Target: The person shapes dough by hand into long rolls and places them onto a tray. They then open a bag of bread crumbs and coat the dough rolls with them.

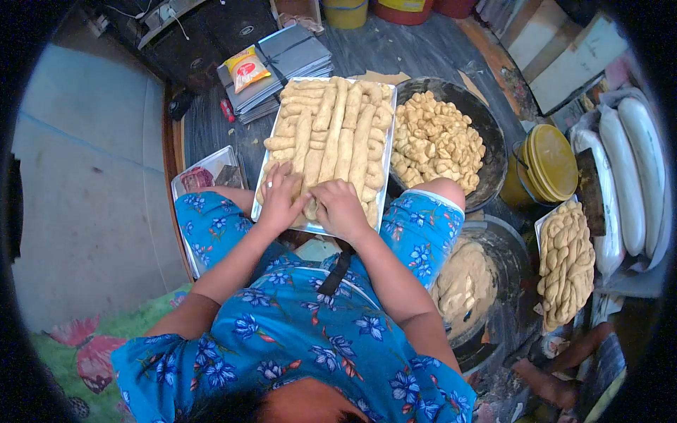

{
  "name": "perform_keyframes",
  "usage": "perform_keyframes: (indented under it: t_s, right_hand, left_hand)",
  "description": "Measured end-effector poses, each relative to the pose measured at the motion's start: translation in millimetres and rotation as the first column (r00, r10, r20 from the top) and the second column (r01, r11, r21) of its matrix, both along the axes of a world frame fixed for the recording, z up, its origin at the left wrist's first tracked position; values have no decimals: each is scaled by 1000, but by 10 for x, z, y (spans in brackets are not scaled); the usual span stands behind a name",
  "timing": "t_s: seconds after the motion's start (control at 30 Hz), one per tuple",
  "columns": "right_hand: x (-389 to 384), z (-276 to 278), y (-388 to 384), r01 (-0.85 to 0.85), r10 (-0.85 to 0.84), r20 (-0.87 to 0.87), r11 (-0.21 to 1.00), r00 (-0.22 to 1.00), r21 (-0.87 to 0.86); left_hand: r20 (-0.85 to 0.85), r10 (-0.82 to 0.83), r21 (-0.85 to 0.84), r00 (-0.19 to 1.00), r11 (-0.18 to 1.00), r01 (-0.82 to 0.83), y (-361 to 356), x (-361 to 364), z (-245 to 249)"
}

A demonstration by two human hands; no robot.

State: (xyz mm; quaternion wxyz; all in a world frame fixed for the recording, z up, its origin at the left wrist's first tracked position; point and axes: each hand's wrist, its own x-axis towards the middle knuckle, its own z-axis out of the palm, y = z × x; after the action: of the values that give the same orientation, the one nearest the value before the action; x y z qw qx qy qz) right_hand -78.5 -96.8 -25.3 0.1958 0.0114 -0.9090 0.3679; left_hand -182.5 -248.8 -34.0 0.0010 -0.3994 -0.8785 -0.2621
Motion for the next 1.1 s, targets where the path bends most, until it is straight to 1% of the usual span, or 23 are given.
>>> perform_keyframes:
  t_s: [0.03,0.07,0.13,0.17,0.27,0.37,0.5,0.6,0.7,0.73,0.83,0.87,0.93,0.97,1.0,1.03,1.1]
  right_hand:
    - [5,27,-20,2,-2,14,1000,1000,25]
    - [5,44,-34,3,-5,26,999,1000,51]
    - [1,54,-45,11,-14,39,998,999,61]
    - [1,59,-46,19,-22,44,998,999,67]
    - [10,23,-30,35,-35,18,999,999,24]
    - [20,27,0,35,-36,-14,999,999,-36]
    - [18,5,33,68,-73,-89,996,993,-63]
    - [18,-20,47,80,-88,-117,995,989,-65]
    - [33,-39,58,88,-93,-111,995,989,-47]
    - [45,-30,59,92,-96,-108,995,990,-45]
    - [61,-24,85,112,-119,-130,992,984,-58]
    - [56,-41,102,121,-130,-149,990,980,-68]
    - [35,-60,125,147,-161,-164,985,973,-94]
    - [17,-55,138,165,-180,-161,981,970,-107]
    - [1,-47,155,181,-198,-156,976,968,-118]
    - [-36,3,161,203,-214,-128,975,968,-94]
    - [-173,129,115,243,-246,-69,969,967,-48]
  left_hand:
    - [-28,-2,17,1000,1000,2,18,-47,-7]
    - [-22,-4,-35,1000,999,3,54,-80,-3]
    - [-57,-11,-25,998,1000,10,151,-148,-154]
    - [-76,-18,-20,997,1000,16,190,-160,-155]
    - [-62,-22,-36,998,999,19,238,-164,-116]
    - [-44,-23,9,999,1000,23,268,-386,-48]
    - [1,56,86,998,995,-56,595,-828,59]
    - [-89,77,31,993,997,-75,961,-1106,25]
    - [-117,106,-266,987,955,-135,1260,-1274,-23]
    - [-124,109,-233,986,963,-136,1312,-1352,-159]
    - [167,88,-285,982,958,-38,1392,-1566,-34]
    - [319,142,-156,937,983,-96,1395,-1647,-52]
    - [611,167,71,774,962,-264,1361,-1793,-110]
    - [659,77,254,748,914,-317,1285,-1804,-46]
    - [689,-23,421,724,826,-375,1152,-1753,79]
    - [697,-125,564,706,704,-432,1001,-1697,193]
    - [758,-342,636,556,574,-515,615,-1565,279]
